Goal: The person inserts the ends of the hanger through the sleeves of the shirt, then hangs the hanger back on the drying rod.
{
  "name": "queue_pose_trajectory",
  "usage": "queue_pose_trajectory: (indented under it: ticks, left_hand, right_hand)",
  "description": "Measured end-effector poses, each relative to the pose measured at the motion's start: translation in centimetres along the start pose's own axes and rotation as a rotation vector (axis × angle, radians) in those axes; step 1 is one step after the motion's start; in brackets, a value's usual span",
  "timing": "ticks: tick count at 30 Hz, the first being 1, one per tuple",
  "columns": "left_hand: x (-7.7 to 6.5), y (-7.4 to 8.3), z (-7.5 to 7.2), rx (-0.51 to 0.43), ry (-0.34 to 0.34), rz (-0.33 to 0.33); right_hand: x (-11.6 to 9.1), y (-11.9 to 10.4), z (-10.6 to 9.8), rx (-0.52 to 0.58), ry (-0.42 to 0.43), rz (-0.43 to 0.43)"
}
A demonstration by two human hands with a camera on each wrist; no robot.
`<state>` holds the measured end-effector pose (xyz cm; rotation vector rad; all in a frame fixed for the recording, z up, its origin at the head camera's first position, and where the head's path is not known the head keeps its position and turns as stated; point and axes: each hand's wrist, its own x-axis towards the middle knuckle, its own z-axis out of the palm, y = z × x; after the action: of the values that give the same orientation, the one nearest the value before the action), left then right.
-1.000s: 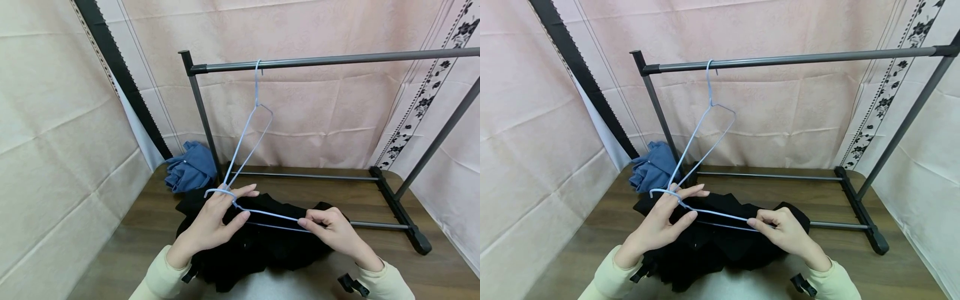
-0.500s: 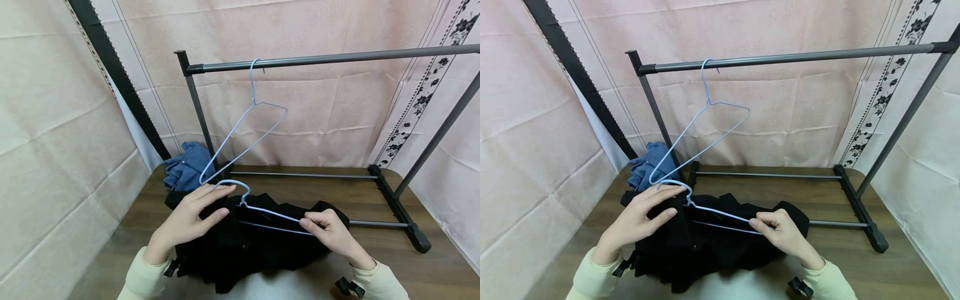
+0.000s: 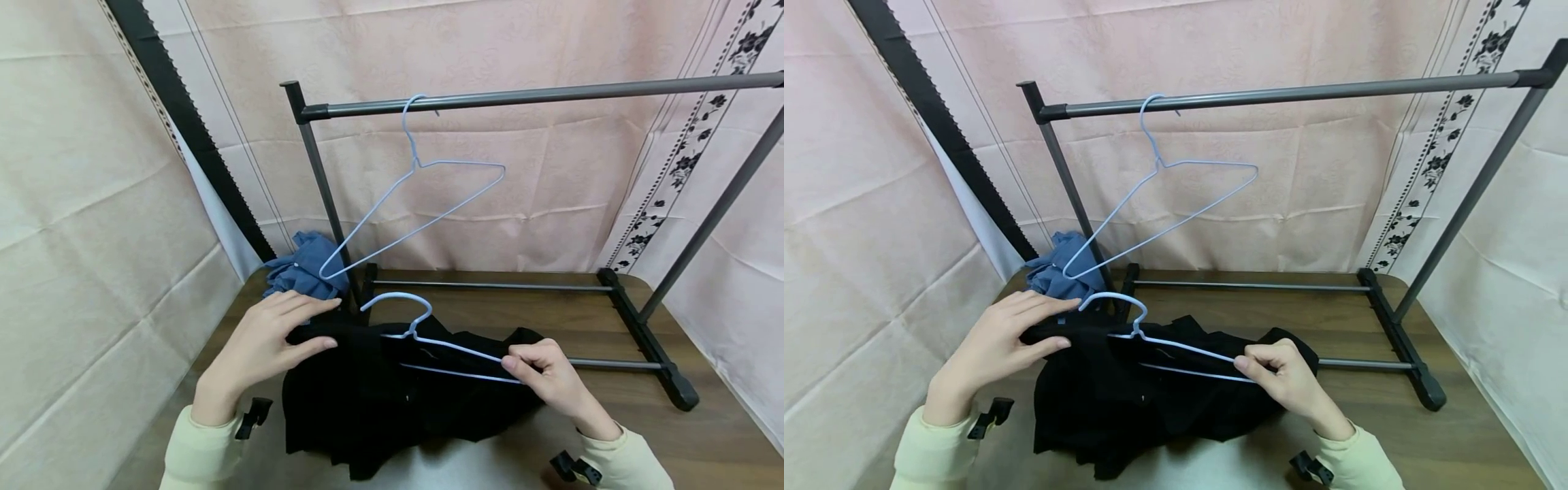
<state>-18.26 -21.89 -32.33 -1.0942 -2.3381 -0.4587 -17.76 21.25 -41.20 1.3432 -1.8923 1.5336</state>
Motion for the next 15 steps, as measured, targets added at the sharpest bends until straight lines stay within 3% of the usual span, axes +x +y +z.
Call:
queue_pose_trajectory:
  ticks: [3,8,12,15]
  left_hand:
    - [-0.6,-0.8,-0.5,-0.021,-0.004,-0.025]
    - [-1.2,-1.6,-0.6,-0.169,0.025,-0.027]
    - [-1.4,-1.7,-0.2,-0.271,0.087,0.033]
    - [-1.2,-1.5,0.0,-0.288,0.152,0.097]
  right_hand:
    - [0.0,-0.1,-0.3,0.007,0.003,-0.012]
    - [0.0,-0.2,-0.5,0.022,0.016,-0.026]
    - [0.2,-0.4,-0.4,-0.004,0.028,-0.022]
    - [0.4,-0.5,-0.1,-0.055,0.030,-0.035]
